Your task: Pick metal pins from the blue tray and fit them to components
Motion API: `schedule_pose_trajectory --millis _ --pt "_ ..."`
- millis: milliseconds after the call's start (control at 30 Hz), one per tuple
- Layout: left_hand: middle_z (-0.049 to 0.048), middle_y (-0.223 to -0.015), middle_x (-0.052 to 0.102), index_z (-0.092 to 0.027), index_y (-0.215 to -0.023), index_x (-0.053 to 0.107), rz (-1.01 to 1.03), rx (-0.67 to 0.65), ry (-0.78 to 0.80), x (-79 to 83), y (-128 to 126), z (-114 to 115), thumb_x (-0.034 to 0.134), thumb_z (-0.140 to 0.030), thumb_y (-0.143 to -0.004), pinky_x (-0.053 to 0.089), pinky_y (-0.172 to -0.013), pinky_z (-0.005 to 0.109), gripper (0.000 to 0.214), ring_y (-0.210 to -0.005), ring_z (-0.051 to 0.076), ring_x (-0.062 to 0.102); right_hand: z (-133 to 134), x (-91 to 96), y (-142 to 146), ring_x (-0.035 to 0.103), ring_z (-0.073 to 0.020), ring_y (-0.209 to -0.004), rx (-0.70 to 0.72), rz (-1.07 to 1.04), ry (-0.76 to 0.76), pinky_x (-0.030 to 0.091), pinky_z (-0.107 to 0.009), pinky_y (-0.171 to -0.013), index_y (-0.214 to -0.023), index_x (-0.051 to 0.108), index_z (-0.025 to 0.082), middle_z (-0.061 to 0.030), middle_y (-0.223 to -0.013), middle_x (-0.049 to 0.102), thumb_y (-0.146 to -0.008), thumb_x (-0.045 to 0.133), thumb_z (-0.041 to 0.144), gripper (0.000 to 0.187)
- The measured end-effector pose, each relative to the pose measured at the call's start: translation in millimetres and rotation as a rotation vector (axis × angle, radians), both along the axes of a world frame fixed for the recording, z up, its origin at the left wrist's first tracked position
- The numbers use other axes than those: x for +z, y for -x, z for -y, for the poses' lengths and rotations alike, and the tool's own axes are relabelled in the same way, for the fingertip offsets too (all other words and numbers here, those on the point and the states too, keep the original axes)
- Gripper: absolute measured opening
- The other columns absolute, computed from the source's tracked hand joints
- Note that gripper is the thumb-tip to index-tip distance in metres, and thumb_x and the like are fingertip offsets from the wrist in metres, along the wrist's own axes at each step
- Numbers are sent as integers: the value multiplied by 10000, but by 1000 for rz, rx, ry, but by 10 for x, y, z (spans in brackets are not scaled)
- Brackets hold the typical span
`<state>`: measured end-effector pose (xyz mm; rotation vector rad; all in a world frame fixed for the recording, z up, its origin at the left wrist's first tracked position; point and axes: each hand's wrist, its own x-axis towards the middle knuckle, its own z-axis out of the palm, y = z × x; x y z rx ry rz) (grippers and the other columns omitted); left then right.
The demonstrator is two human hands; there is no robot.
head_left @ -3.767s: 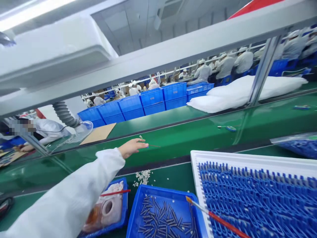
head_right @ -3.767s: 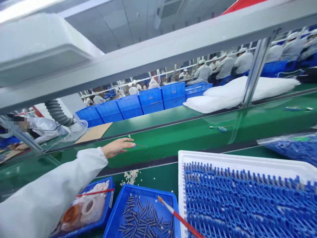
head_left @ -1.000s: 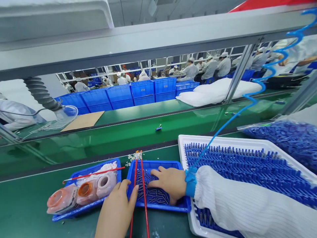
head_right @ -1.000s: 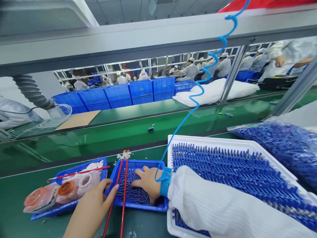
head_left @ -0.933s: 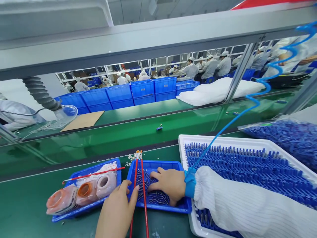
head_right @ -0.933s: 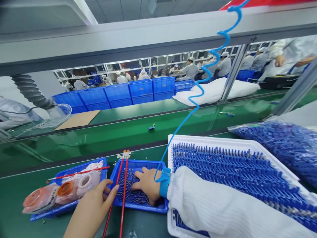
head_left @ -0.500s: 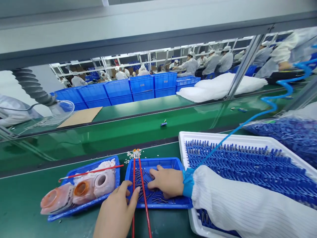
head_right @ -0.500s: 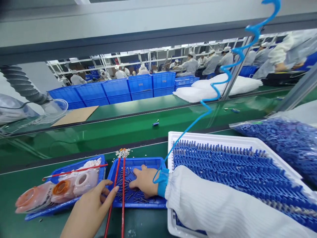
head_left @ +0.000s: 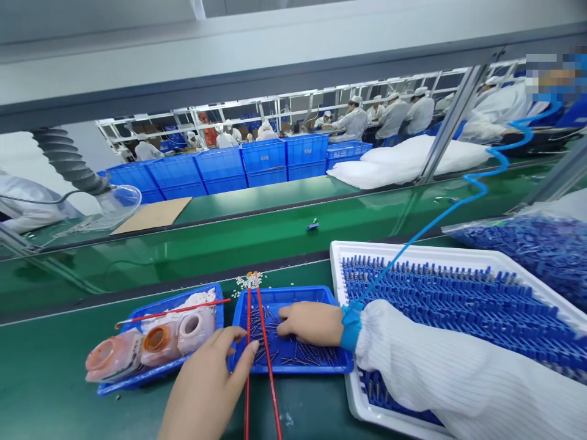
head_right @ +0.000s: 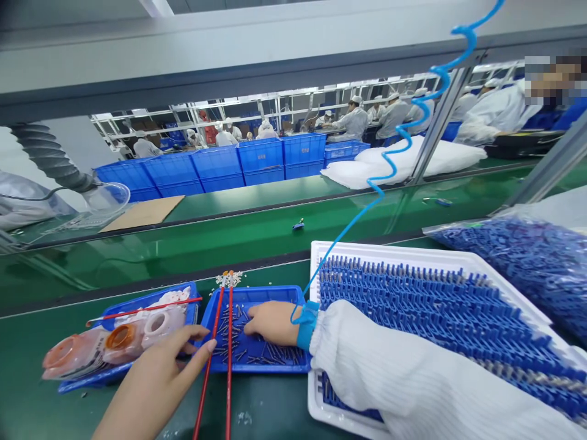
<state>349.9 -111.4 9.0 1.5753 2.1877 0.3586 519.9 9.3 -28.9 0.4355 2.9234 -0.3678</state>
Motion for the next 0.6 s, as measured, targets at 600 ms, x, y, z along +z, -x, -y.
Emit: schedule_pose_trajectory --millis 600 --pt "167 -957 656 -89 -929 576 1568 492 193 198 -602 -697 338 -430 -898 504 -809 364 417 -830 231 664 -236 857 -163 574 -177 -848 19 -59 -84 512 -342 -780 -875 600 92 -24 -889 570 -868 617 2 92"
